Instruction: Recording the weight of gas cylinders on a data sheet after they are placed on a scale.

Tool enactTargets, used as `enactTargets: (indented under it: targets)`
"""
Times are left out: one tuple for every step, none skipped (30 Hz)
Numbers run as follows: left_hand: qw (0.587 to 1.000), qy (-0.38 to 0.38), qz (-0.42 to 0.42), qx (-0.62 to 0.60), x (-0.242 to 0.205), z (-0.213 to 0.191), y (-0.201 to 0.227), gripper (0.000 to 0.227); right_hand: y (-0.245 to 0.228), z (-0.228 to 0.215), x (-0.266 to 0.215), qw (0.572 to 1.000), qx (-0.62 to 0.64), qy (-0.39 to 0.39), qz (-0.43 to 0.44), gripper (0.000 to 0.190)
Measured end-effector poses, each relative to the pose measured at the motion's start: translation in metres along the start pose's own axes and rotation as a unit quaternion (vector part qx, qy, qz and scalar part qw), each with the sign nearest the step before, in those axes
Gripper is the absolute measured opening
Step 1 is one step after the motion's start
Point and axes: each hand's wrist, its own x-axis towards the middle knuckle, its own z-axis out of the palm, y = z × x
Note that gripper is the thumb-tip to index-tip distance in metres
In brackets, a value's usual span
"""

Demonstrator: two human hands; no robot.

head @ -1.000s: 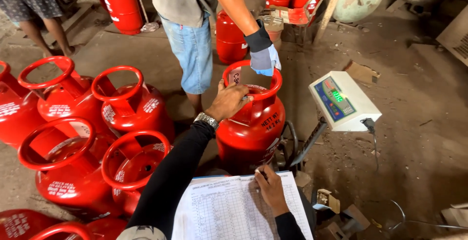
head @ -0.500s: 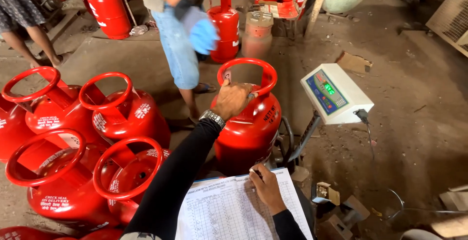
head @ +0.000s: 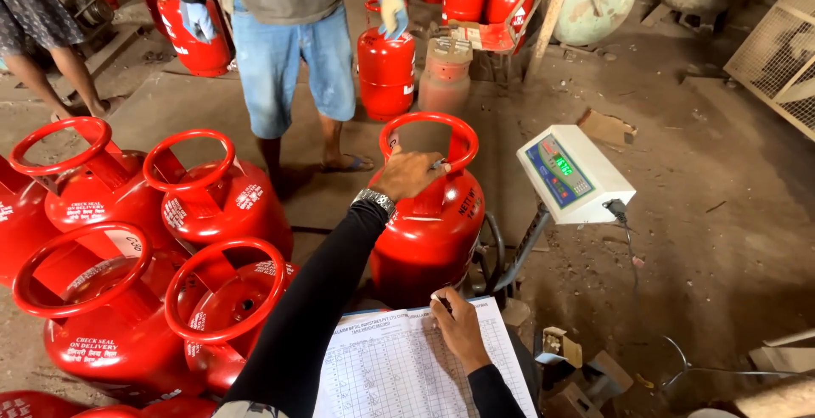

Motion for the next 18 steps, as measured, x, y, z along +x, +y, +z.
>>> enactTargets:
  targets:
    - [0.994, 0.063, 0.050, -0.067, 0.002, 0.009, -0.009, 0.047, -0.001, 0.000, 0.000, 1.000, -0.001, 0.006, -0.006, 0.025]
    - [0.978, 0.124, 0.101, -0.134, 0.004, 0.019, -0.018, 0.048, -0.002, 0.001, -0.001, 1.000, -0.002, 0.012, -0.010, 0.027]
    - [0.978, 0.126, 0.101, -0.134, -0.004, 0.019, -0.019, 0.048, -0.003, 0.001, -0.003, 1.000, -0.003, 0.013, -0.011, 0.027]
    - [0.950, 0.205, 0.117, -0.204, -0.012, 0.019, -0.021, 0.049, -0.004, 0.001, -0.003, 1.000, -0.011, 0.018, -0.023, 0.028]
    - [0.910, 0.283, 0.132, -0.271, -0.019, 0.019, -0.023, 0.051, -0.005, 0.001, -0.003, 0.999, -0.018, 0.023, -0.035, 0.031]
    - [0.910, 0.284, 0.132, -0.271, -0.040, 0.014, -0.008, 0.051, -0.007, 0.000, -0.004, 0.999, -0.019, 0.022, -0.036, 0.031]
    - [0.852, 0.338, 0.057, -0.397, -0.060, 0.010, 0.006, 0.046, -0.008, 0.000, -0.004, 0.999, -0.025, 0.023, -0.036, 0.031]
    - [0.770, 0.379, -0.021, -0.513, -0.081, 0.007, 0.020, 0.043, -0.008, -0.001, -0.005, 0.999, -0.031, 0.023, -0.033, 0.031]
    - [0.769, 0.379, -0.022, -0.514, -0.109, 0.015, 0.034, 0.043, -0.008, 0.000, -0.004, 0.999, -0.032, 0.022, -0.032, 0.031]
    - [0.713, 0.308, -0.097, -0.623, -0.136, 0.024, 0.049, 0.031, -0.008, -0.001, -0.004, 0.999, -0.034, 0.029, -0.025, 0.031]
    - [0.639, 0.227, -0.169, -0.715, -0.163, 0.033, 0.064, 0.033, -0.007, -0.001, -0.003, 0.999, -0.037, 0.035, -0.018, 0.031]
    - [0.637, 0.223, -0.168, -0.718, -0.186, 0.059, 0.067, 0.033, -0.005, 0.001, -0.003, 0.998, -0.039, 0.039, -0.016, 0.031]
    - [0.682, 0.143, -0.197, -0.690, -0.208, 0.083, 0.070, 0.035, -0.004, 0.002, -0.003, 0.999, -0.024, 0.044, -0.015, 0.031]
    - [0.719, 0.058, -0.221, -0.656, -0.227, 0.109, 0.074, 0.037, -0.002, 0.000, -0.002, 0.998, -0.011, 0.054, -0.014, 0.031]
    - [0.718, 0.051, -0.215, -0.660, -0.245, 0.136, 0.067, 0.037, 0.005, 0.004, -0.003, 0.998, -0.014, 0.063, -0.011, 0.031]
    - [0.713, 0.056, -0.255, -0.651, -0.258, 0.163, 0.061, 0.035, 0.010, 0.004, -0.001, 0.997, 0.003, 0.075, -0.035, 0.030]
    - [0.707, 0.060, -0.295, -0.639, -0.270, 0.190, 0.054, 0.033, 0.016, 0.003, 0.001, 0.994, 0.019, 0.087, -0.060, 0.029]
    - [0.709, 0.048, -0.281, -0.645, -0.275, 0.218, 0.040, 0.033, 0.013, 0.001, 0.001, 0.993, 0.013, 0.106, -0.059, 0.029]
